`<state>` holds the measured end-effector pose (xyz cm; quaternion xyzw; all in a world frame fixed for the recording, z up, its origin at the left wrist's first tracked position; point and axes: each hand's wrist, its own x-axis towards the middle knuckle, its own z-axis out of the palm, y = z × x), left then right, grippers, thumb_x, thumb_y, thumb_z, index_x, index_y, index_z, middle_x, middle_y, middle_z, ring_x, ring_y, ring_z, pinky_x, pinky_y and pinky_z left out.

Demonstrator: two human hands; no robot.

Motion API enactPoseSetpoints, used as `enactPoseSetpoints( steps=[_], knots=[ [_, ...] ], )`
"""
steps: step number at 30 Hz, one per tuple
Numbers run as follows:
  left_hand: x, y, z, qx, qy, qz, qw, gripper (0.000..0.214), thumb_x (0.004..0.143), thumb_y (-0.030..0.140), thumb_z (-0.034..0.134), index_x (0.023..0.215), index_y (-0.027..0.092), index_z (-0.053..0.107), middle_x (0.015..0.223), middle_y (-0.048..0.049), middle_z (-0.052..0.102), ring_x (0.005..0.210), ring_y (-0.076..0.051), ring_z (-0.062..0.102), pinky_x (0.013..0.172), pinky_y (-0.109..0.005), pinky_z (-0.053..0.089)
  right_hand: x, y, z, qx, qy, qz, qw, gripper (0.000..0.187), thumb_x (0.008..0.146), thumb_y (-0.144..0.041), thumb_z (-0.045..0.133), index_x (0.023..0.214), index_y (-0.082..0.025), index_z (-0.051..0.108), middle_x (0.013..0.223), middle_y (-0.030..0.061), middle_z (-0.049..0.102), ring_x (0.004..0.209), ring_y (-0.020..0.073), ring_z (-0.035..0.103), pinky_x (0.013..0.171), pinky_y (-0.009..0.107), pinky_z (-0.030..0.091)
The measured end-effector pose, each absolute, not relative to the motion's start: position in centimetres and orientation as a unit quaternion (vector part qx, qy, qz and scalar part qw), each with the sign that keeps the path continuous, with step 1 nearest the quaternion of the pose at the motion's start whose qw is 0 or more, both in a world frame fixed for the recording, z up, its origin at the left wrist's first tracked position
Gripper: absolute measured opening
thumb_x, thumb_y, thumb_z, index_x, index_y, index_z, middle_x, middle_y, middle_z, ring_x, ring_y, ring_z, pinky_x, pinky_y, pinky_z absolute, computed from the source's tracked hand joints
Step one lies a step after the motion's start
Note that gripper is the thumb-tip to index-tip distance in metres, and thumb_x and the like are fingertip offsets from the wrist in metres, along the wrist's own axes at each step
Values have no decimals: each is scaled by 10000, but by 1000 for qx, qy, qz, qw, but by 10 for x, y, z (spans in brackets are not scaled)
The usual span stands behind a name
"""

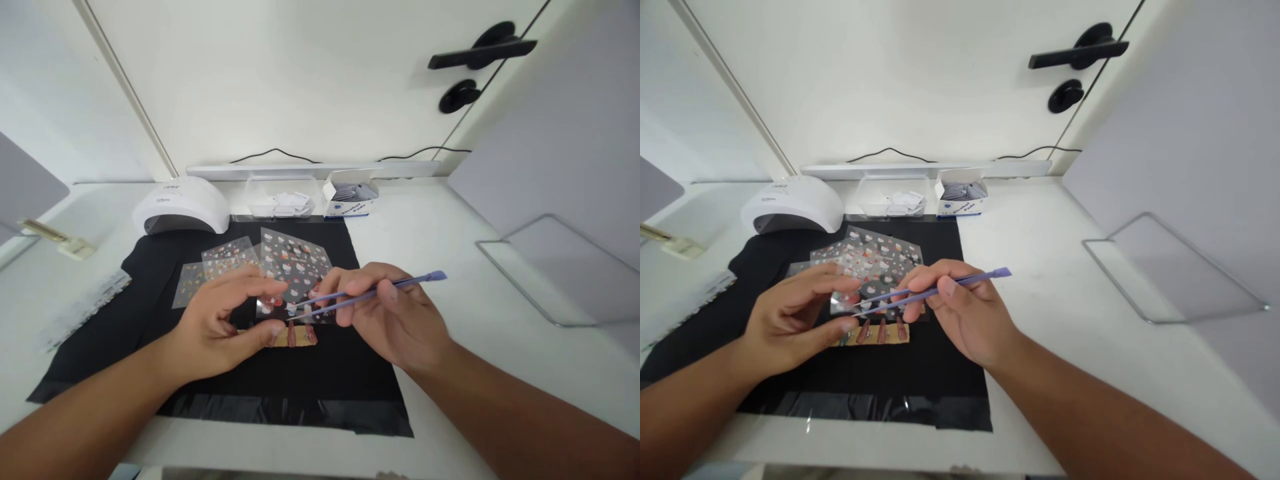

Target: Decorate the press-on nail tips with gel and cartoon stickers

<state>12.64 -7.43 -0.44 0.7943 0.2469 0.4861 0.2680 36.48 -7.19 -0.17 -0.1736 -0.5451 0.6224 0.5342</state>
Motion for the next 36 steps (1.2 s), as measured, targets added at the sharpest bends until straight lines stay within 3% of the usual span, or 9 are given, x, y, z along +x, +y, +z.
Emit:
enactPoseSetpoints(
  steps=[10,18,28,36],
  knots=[
    [124,-74,-7,771,222,496,331,450,806,125,749,1238,234,683,872,-56,686,798,-183,634,759,-307,537,365,-69,-4,-191,-533,614,550,242,926,-449,644,916,-251,783,632,9,690,732,201,696,696,360,575],
    [125,-78,-9,689,240,522,441,435,751,109,812,1153,225,692,927,-46,683,813,-144,640,785,-233,557,365,-70,-4,-182,-523,624,552,241,924,-438,648,910,-241,786,626,15,696,755,201,697,682,339,564],
    [125,-79,-7,688,270,524,425,398,728,101,831,1100,200,731,893,-58,696,790,-158,655,769,-254,576,364,-72,-2,-183,-538,609,554,245,913,-448,664,904,-229,774,647,20,708,721,197,688,694,360,556],
    [127,-80,-6,693,283,524,406,335,824,46,709,1104,228,728,881,-30,702,759,-125,674,745,-220,581,364,-72,-3,-170,-546,603,556,232,923,-420,654,924,-236,795,668,24,704,722,192,687,675,346,552]
  ],
)
